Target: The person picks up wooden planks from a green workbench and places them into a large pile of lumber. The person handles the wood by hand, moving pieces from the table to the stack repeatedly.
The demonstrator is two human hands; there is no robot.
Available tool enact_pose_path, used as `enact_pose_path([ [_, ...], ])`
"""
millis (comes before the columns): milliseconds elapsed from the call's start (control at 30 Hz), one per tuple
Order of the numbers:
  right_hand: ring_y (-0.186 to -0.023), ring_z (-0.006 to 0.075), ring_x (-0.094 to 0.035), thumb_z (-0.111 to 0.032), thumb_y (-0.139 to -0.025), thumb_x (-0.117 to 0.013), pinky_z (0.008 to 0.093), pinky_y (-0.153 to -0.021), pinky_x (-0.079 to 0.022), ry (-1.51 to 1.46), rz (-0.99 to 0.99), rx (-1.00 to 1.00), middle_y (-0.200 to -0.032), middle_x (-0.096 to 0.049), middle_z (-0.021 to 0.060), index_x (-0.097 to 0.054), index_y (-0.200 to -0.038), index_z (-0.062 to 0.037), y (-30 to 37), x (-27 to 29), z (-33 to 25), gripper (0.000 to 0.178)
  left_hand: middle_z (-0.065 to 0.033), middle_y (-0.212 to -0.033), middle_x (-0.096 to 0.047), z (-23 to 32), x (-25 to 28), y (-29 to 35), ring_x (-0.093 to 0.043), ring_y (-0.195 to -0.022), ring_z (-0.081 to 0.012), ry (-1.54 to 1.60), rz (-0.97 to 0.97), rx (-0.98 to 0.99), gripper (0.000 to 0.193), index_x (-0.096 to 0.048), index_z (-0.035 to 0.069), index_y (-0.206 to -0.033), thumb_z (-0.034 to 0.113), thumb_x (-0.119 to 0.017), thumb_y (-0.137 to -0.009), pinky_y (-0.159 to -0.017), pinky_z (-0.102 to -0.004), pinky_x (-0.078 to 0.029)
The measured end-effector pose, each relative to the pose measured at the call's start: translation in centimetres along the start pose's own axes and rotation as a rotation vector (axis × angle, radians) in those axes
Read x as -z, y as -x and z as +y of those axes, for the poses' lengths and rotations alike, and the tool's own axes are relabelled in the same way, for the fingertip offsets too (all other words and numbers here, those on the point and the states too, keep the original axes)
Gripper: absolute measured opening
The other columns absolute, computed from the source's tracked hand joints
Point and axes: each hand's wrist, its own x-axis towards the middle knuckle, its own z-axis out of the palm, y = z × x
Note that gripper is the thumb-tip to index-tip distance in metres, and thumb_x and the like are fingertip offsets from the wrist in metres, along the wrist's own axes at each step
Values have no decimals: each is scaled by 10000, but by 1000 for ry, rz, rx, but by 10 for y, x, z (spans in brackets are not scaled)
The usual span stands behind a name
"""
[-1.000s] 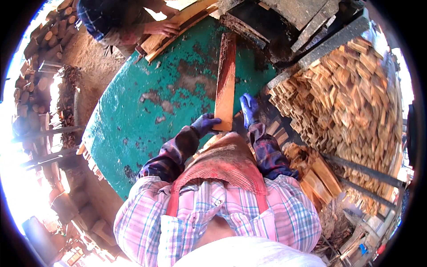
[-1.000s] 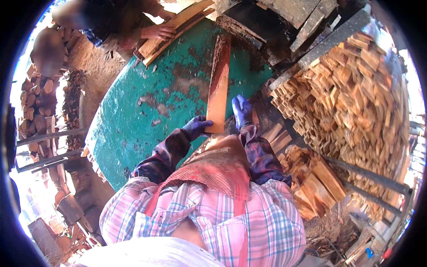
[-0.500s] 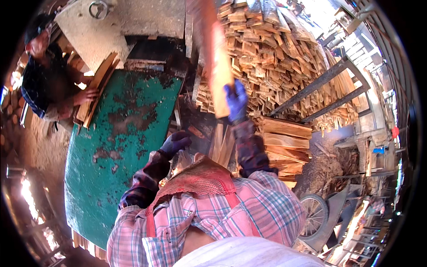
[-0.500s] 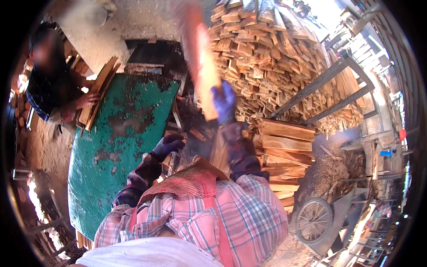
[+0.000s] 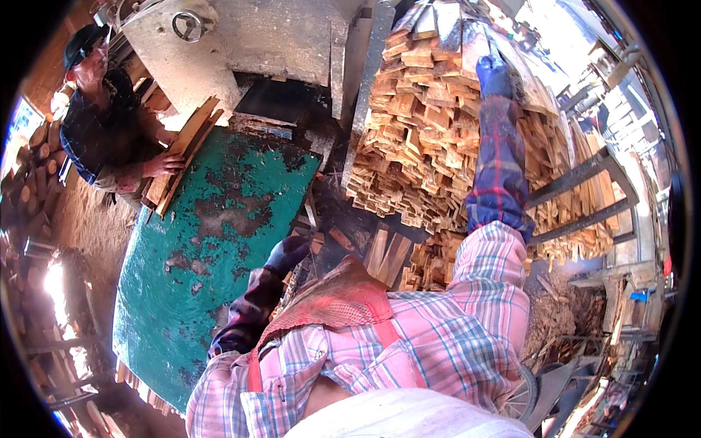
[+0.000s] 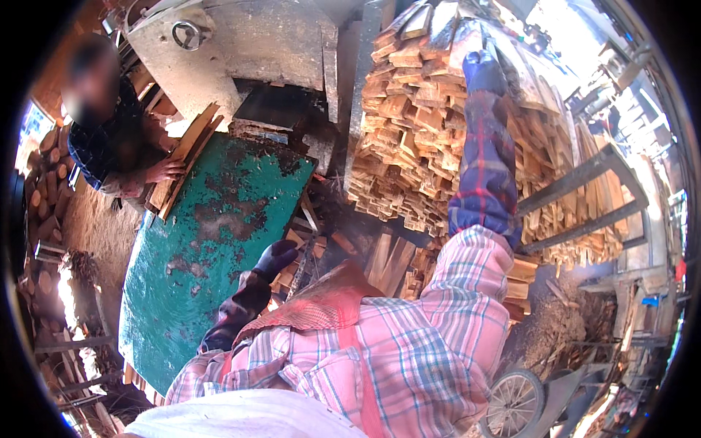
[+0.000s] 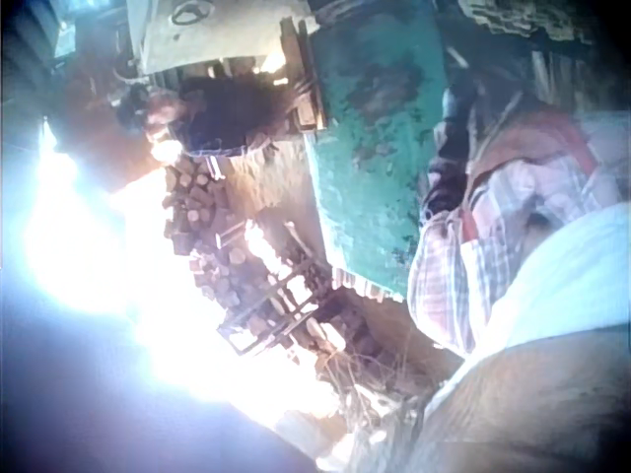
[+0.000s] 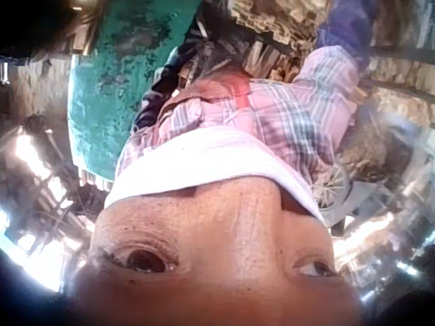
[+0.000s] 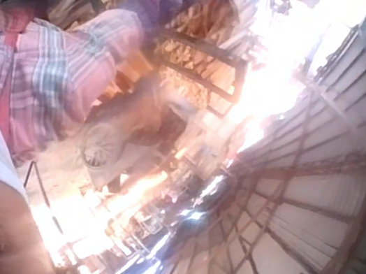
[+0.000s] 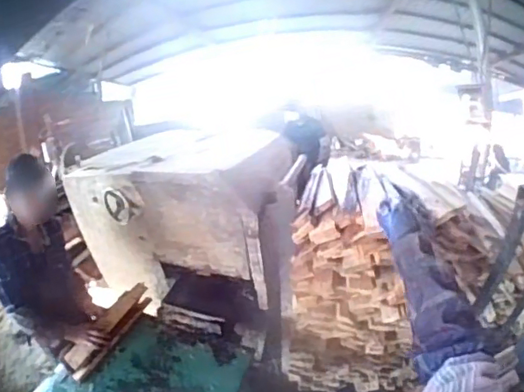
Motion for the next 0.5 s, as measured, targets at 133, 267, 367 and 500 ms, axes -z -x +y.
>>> enact_pose_path([
  [133,-988,310,-582,-385,-846,-533,400,-825,-446,125,273,242,-1081,-609,140,-606,-1089,-76,20,37,-16,400,-55,-957,-616,-39,12,28,-568,-866,-150,-115,83,84,396,-587,-9,-1073,207,-683,-756,-788,-296,-454],
  [267,-889,277,-611,-354,-815,-598,360,-776,-466,195,672,242,-986,-643,115,-653,-970,-92,26,108,-18,310,-6,-752,-599,-54,21,65,-548,-677,-101,27,105,175,260,-625,18,-920,221,-647,-759,-618,-266,-453],
  [367,-898,335,-607,-419,-835,-552,395,-782,-470,380,680,-116,-945,-646,167,-645,-961,-50,12,101,73,401,2,-677,-596,-60,21,76,-524,-616,-96,-18,110,307,195,-645,38,-793,224,-592,-779,-554,-260,-419],
  [500,-939,338,-602,-501,-827,-478,405,-833,-462,280,138,-156,-1015,-622,195,-561,-1129,-27,22,62,58,568,-11,-754,-616,-86,29,57,-546,-662,-120,-102,-28,335,248,-645,21,-882,242,-616,-773,-605,-278,-440],
])
